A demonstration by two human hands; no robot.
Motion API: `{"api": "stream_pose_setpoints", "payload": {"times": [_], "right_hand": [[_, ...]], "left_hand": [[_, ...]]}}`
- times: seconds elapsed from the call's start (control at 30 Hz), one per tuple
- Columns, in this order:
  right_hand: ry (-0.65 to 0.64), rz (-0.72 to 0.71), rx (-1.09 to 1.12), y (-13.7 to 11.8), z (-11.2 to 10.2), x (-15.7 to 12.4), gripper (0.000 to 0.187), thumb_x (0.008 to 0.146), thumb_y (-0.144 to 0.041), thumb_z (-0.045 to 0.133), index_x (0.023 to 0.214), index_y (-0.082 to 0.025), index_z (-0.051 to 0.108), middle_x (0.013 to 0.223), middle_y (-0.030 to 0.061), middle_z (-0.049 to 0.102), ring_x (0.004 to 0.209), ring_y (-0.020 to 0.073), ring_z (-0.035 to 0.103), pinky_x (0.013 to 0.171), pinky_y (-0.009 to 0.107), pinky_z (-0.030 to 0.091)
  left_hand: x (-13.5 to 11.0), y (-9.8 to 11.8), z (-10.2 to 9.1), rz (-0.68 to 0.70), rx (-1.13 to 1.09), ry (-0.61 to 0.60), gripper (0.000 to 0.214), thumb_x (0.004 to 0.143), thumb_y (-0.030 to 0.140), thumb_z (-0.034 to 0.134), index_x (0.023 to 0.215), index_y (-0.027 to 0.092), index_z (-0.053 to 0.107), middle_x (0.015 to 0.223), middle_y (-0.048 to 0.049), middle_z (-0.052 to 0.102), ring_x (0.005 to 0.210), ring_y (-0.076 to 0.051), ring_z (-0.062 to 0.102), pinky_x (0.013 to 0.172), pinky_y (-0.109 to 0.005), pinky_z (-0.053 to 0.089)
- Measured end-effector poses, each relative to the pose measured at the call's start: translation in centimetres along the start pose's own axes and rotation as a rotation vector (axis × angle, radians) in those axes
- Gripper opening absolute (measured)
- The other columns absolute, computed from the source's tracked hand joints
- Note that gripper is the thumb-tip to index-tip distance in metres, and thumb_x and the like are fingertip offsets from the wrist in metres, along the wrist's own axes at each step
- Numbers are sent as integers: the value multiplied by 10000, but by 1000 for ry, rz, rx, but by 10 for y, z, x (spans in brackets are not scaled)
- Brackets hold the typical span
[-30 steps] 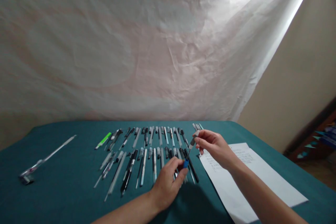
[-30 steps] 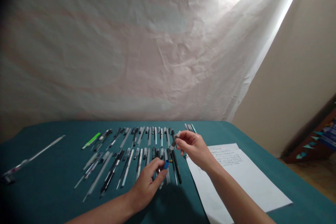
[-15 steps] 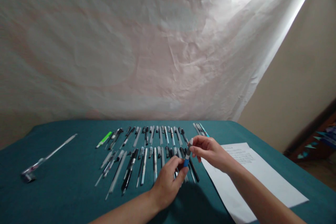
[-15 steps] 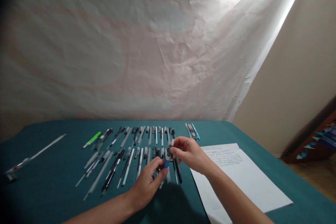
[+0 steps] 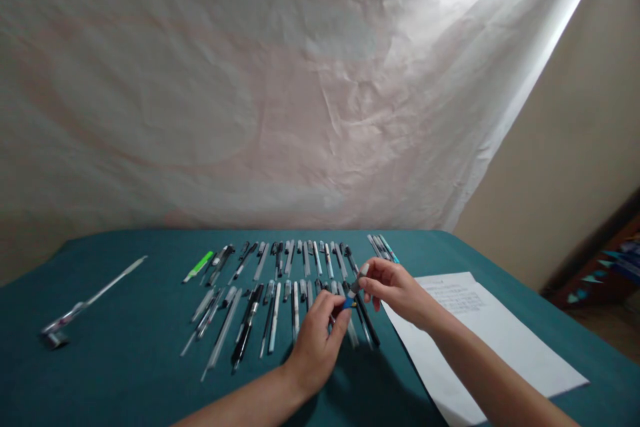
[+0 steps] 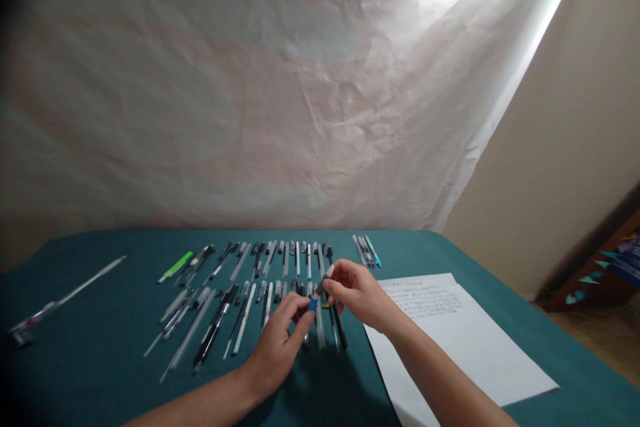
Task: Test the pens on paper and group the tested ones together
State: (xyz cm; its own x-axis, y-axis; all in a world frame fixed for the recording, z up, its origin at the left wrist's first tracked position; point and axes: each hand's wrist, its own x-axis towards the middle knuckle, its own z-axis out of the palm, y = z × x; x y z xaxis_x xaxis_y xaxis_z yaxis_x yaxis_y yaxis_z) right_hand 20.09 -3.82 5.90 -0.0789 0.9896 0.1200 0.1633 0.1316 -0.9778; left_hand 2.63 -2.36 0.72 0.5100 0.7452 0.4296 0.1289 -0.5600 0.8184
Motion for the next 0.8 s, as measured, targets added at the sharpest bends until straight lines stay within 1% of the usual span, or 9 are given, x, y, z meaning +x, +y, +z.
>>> {"api": "stream_pose_setpoints", "payload": {"times": [0.2,0.33,0.47,0.63,0.7,0.8], "right_hand": [[-6,-21,0,3,-2,1,260,727,-379,623,821,-169,501,635,-25,558,572,111,567,440,197,455],[-15,-27,-8,0,-3,0,285,736,-415,606,835,-157,536,639,-12,559,590,117,572,458,209,470],[-27,-34,-14,-3,-3,-1,316,756,-457,564,827,-149,567,722,19,596,594,115,571,461,215,470],[-26,-44,-24,-1,-4,0,333,772,-447,551,944,-162,556,783,32,617,594,114,574,449,213,466],[-28,-46,-43,-1,-5,0,329,772,-448,549,933,-161,557,789,36,624,594,114,575,449,212,465],[-29,-42,-87,-2,-7,0,323,762,-456,556,877,-155,573,729,24,615,593,118,574,455,214,466]], "left_hand": [[1,-3,-1,5,-27,50,184,891,263,388,977,197,537,928,-48,505,889,-181,488,805,-307,392],[3,-5,-2,11,-38,49,200,893,273,384,1001,203,537,943,-55,506,908,-191,486,826,-327,388],[4,-5,-2,6,-45,45,208,896,272,379,1008,198,539,950,-57,504,915,-189,486,831,-324,384],[4,-6,-1,8,-51,51,211,896,270,385,1016,203,546,952,-52,507,916,-183,488,830,-315,384],[4,-7,-1,8,-48,59,212,895,277,385,1006,204,550,942,-52,511,913,-186,491,827,-318,390],[4,-8,-1,9,-46,68,216,894,283,381,993,202,556,937,-57,519,918,-192,492,835,-328,391]]}}
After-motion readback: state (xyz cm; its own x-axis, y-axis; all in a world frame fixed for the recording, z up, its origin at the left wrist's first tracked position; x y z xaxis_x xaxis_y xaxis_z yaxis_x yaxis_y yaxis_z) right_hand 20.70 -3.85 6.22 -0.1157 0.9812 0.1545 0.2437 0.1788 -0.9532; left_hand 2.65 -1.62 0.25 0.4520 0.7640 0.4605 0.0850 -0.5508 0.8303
